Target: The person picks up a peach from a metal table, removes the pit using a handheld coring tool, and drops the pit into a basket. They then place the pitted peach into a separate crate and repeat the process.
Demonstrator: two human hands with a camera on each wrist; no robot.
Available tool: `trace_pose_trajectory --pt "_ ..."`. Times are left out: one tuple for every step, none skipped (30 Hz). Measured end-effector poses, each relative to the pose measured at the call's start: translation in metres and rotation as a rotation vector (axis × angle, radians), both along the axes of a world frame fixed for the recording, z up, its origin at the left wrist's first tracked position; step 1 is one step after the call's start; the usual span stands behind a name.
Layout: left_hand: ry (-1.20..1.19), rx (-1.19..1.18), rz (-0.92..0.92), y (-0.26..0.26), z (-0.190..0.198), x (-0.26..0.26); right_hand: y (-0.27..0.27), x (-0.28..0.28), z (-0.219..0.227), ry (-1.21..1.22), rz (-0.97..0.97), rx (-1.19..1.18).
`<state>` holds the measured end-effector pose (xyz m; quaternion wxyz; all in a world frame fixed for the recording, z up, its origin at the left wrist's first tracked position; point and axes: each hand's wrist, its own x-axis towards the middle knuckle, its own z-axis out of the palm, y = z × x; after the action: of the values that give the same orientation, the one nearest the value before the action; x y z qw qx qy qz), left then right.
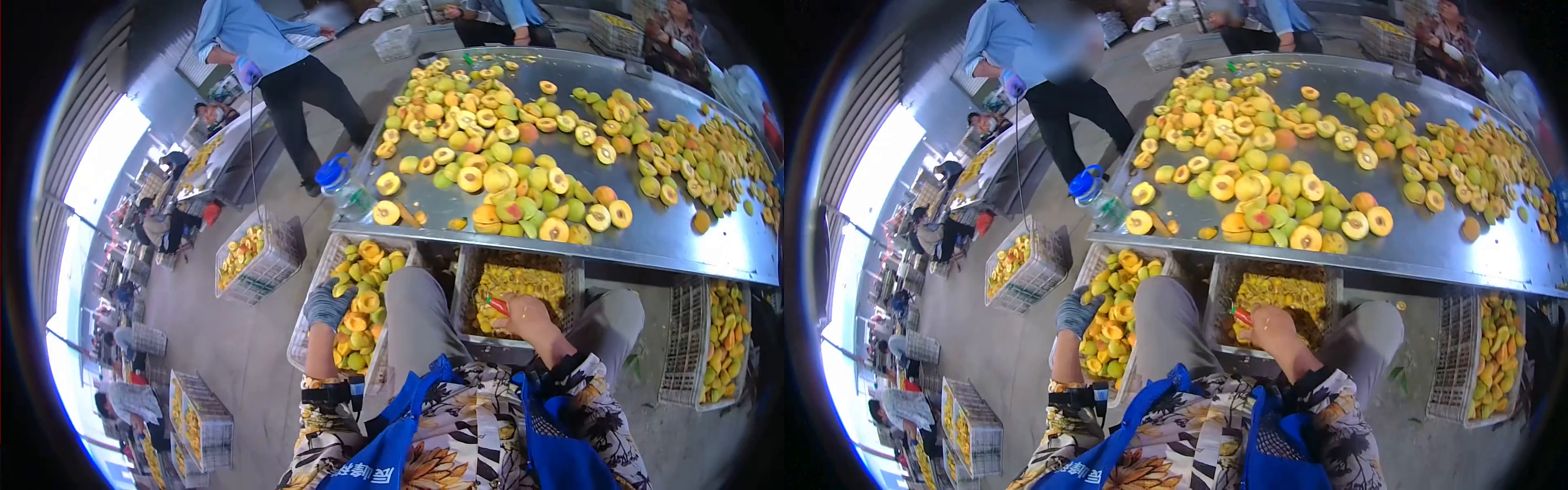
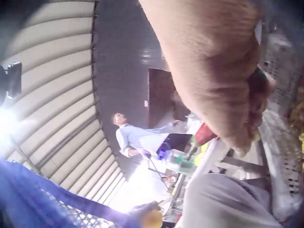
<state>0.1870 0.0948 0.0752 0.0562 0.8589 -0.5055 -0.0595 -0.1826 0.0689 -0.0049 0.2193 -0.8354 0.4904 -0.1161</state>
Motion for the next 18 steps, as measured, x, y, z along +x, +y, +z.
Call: trace_pose_trajectory --pt "0.039 -0.06 -0.066 -0.016 -0.007 -0.002 -0.001 -0.004 -0.005 0.002 -0.048 0.058" --pt "0.151 -0.023 -0.066 -0.038 -0.006 -0.015 -0.003 -0.007 -0.01 0.006 -0.096 0.119" --pt "0.22 -0.105 -0.182 -0.058 -0.003 -0.034 -0.002 -0.009 -0.013 -0.046 -0.114 0.144" --pt "0.176 -0.117 -0.247 -0.089 -0.02 -0.048 -0.001 -0.012 -0.011 -0.039 -0.13 0.155" --pt "0.212 -0.088 -0.278 -0.116 -0.012 -0.083 0.0 -0.014 -0.007 -0.098 -0.188 0.143" --pt "0.345 -0.119 -0.366 -0.135 -0.01 -0.111 -0.001 -0.017 -0.003 -0.158 -0.247 0.125" --pt "0.035 0.141 -0.544 -0.195 -0.023 -0.159 -0.003 -0.027 -0.002 -0.22 -0.347 0.142" --pt "0.087 0.073 -0.649 -0.21 -0.041 -0.179 -0.004 -0.028 -0.003 -0.219 -0.381 0.12" --pt "0.134 0.128 -0.714 -0.223 -0.052 -0.193 -0.007 -0.031 -0.004 -0.175 -0.323 0.078" --pt "0.183 0.184 -0.809 -0.234 -0.062 -0.212 -0.007 -0.04 -0.002 -0.117 -0.294 0.036" --pt "0.382 0.129 -0.859 -0.24 -0.067 -0.224 -0.003 -0.046 0.0 -0.216 -0.377 0.027" --pt "0.586 0.098 -0.89 -0.246 -0.079 -0.22 -0.001 -0.047 0.001 -0.319 -0.446 0.018" --pt "0.589 0.167 -0.823 -0.261 -0.104 -0.211 -0.004 -0.047 0.006 -0.219 -0.517 0.133" --pt "0.444 0.156 -0.819 -0.251 -0.087 -0.21 -0.008 -0.046 0.01 -0.129 -0.575 0.256" --pt "0.506 -0.009 -0.794 -0.254 -0.11 -0.197 -0.009 -0.044 0.008 -0.216 -0.618 0.22" --pt "0.367 -0.017 -0.68 -0.245 -0.092 -0.194 -0.011 -0.043 0.003 -0.301 -0.655 0.176" --pt "0.572 -0.122 -0.608 -0.256 -0.113 -0.176 -0.012 -0.042 -0.001 -0.408 -0.677 0.15" --pt "0.768 -0.212 -0.513 -0.268 -0.133 -0.158 -0.014 -0.04 0.001 -0.453 -0.684 0.165"
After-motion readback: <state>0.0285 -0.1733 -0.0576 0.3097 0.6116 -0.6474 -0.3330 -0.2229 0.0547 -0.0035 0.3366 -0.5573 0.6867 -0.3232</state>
